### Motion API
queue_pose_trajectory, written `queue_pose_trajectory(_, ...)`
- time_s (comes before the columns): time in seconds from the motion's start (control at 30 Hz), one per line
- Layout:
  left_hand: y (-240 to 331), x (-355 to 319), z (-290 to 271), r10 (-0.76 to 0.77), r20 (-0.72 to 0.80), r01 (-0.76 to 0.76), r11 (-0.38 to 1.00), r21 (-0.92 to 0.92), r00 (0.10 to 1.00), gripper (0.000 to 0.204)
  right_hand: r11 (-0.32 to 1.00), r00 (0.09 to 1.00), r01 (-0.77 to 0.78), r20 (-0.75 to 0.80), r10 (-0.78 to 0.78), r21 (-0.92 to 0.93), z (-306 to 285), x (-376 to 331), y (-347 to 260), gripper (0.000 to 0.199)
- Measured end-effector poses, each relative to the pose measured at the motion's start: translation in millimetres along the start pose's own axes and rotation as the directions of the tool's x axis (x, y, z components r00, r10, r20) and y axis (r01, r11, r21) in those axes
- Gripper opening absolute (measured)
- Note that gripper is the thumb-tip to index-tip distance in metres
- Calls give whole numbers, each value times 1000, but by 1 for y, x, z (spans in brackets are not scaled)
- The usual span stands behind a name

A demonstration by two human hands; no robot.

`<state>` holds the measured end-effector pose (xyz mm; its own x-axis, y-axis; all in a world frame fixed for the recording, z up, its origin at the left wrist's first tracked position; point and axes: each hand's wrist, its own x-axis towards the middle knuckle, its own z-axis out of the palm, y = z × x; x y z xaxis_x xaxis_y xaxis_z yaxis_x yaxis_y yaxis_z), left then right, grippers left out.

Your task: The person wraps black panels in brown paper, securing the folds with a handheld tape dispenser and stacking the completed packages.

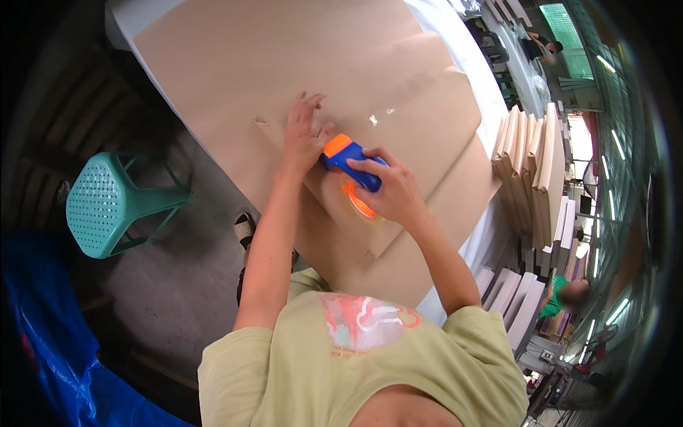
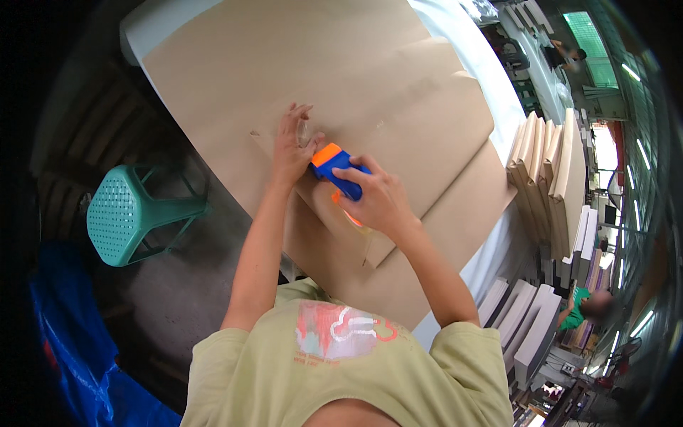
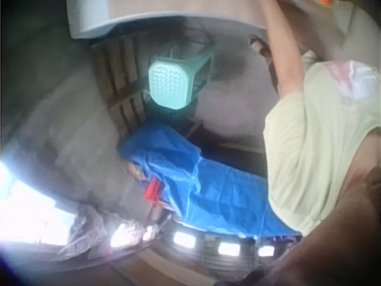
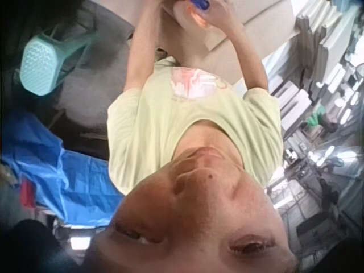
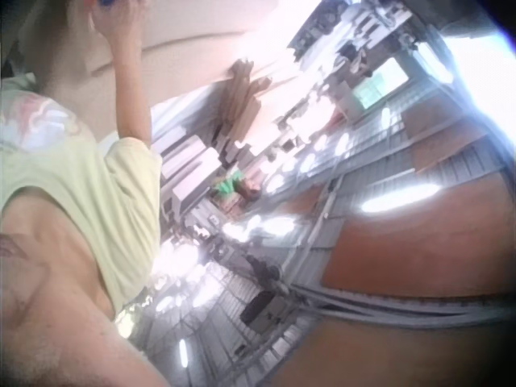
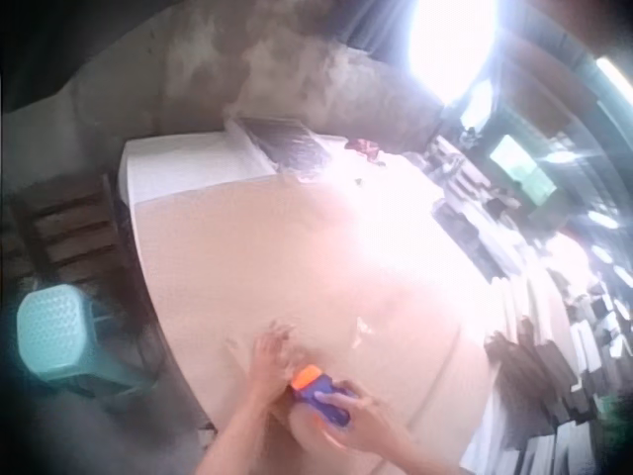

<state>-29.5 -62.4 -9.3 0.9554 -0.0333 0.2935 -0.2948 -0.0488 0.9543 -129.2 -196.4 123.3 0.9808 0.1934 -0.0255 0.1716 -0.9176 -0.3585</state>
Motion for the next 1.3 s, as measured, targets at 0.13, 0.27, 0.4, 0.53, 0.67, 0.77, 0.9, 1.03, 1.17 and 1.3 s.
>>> queue_pose_trajectory(0.13, 19, -3, -10, -99, -141, 172, 606, 776, 985, 83, 999, 998, -7, 68, 10, -45, -3, 4, 7, 35)
queue_pose_trajectory(0.27, 14, 41, -41, -16, -422, 380, 468, 798, 906, 88, 998, 986, -23, 161, 32, -55, -9, 12, 1, 35)
queue_pose_trajectory(0.4, 32, 7, -16, 225, -213, -114, 894, 434, 951, 66, 999, 984, 45, 171, -40, -26, -1, 11, 13, 38)
queue_pose_trajectory(0.53, 4, -19, -9, -3, 479, -376, 615, 693, 878, 46, 997, 971, 72, 228, -78, 31, -3, 17, 14, 40)
queue_pose_trajectory(0.67, -4, -23, -9, 80, 416, -378, 598, 707, 906, 42, 988, 951, 121, 272, -144, 100, -12, 7, 21, 40)
queue_pose_trajectory(0.77, -15, -20, -16, 90, 385, -361, 587, 724, 918, 40, 998, 893, 65, 445, -70, 27, -30, -45, 35, 41)
queue_pose_trajectory(0.9, -3, -21, -6, 62, 367, -350, 478, 806, 928, 40, 992, 802, -126, 589, 102, 1, -48, -132, 66, 42)
queue_pose_trajectory(1.03, -1, -21, -3, 54, 331, -319, 444, 837, 942, 44, 865, 385, -491, 864, 324, -106, -55, -73, 88, 40)
queue_pose_trajectory(1.17, -13, -20, 7, 35, 365, -340, 457, 822, 930, 49, 863, -273, 60, 824, 497, -501, -22, -90, 134, 33)
queue_pose_trajectory(1.3, 11, -8, -13, -44, 241, -205, 390, 898, 970, 55, 726, 444, -682, 840, 312, 90, -72, -207, 201, 43)
